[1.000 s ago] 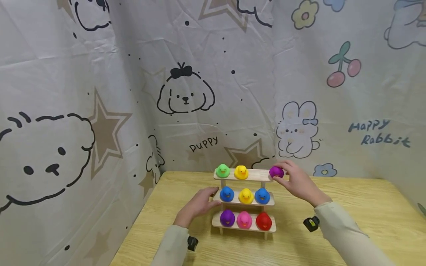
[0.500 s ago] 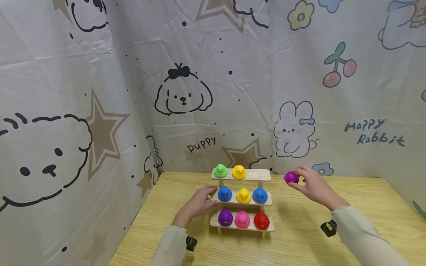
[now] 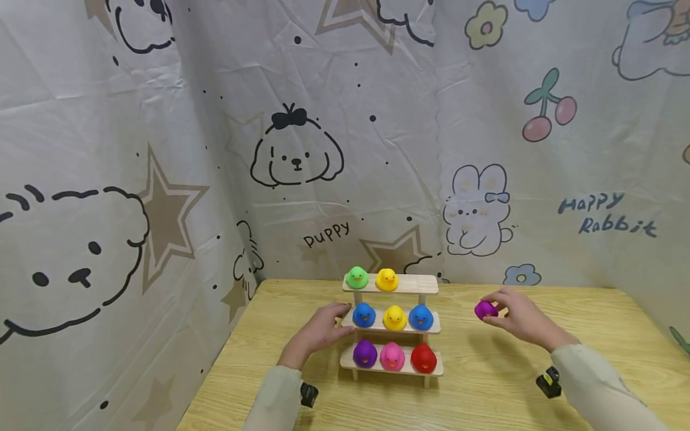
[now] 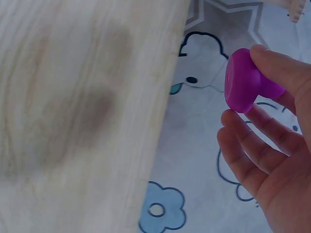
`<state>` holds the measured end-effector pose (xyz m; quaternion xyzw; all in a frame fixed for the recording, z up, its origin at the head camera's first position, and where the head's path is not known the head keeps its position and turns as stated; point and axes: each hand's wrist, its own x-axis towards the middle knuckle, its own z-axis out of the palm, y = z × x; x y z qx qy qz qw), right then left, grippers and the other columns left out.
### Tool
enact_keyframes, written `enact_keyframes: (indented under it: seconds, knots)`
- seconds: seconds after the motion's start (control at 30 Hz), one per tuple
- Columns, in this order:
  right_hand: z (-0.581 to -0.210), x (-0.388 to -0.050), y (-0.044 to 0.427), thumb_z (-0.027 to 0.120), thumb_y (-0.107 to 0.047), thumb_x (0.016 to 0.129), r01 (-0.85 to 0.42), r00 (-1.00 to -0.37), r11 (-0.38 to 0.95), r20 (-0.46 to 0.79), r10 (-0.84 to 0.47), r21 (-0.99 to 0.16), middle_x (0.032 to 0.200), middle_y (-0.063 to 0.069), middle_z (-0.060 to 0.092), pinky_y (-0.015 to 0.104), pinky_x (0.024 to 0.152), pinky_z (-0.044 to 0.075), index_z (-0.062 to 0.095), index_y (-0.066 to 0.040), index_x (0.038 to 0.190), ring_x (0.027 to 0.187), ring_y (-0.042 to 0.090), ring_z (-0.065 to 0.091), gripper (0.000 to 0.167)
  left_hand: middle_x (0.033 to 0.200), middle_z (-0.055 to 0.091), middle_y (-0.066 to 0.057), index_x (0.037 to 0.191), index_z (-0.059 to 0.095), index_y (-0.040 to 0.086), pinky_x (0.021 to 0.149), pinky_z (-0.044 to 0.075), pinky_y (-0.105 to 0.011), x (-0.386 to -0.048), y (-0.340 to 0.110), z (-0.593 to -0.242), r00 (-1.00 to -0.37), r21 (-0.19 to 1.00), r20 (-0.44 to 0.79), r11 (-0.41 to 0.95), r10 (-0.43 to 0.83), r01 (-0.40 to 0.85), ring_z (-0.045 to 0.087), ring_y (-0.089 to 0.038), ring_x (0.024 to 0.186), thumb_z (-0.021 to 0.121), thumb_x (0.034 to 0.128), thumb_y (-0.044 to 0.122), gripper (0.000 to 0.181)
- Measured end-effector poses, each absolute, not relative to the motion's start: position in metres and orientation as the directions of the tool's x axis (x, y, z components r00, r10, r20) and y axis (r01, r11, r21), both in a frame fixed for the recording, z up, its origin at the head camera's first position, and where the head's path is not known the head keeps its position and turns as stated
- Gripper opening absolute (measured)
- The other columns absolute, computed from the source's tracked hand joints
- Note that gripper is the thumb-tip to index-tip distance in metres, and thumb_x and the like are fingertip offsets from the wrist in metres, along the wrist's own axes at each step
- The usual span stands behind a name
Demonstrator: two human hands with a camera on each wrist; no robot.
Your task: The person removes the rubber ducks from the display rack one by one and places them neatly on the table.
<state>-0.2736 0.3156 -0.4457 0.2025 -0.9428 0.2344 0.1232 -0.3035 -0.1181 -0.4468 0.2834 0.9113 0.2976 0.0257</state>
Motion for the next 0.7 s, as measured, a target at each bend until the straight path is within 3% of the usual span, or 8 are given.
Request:
enact_keyframes:
  seconds: [0.2,0.5,0.7]
  knots:
    - [-0.459,-0.276,0.319,0.077,-0.017,0.08,-0.435,-0.897,0.789,0.292,-0.333,-0.435,0.097,0.009,0.061,0.031,0.064,0.053,0.065,0.0,0.107,0.079,0.018,0.062,0.035,0.13,0.055,-0.016,0.135,0.049,-0.003,0.091,0.048,-0.043,-0.304,-0.118,-0.446,-0.844,0.575,0.1,0.662,0.527,0.481,0.055,-0.029,0.112,0.065,0.091,0.028,0.056]
    - [-0.475,-0.28,0.315,0.079,-0.008,0.075,-0.409,-0.912,0.779,0.251,-0.326,-0.476,0.094,0.009,0.06,0.039,0.069,0.054,0.065,0.0,0.103,0.08,0.022,0.061,0.032,0.136,0.05,-0.015,0.137,0.047,-0.002,0.093,0.047,-0.043,-0.302,-0.118,-0.446,-0.855,0.584,0.089,0.668,0.511,0.461,0.055,-0.03,0.113,0.063,0.0919,0.029,0.057]
    - [-0.489,-0.286,0.309,0.08,-0.008,0.074,-0.37,-0.929,0.776,0.209,-0.306,-0.511,0.093,0.007,0.059,0.037,0.07,0.054,0.065,-0.001,0.1,0.082,0.022,0.061,0.031,0.138,0.05,-0.012,0.138,0.048,0.002,0.093,0.047,-0.042,-0.301,-0.119,-0.446,-0.862,0.587,0.082,0.675,0.5,0.447,0.057,-0.027,0.111,0.063,0.0921,0.032,0.057]
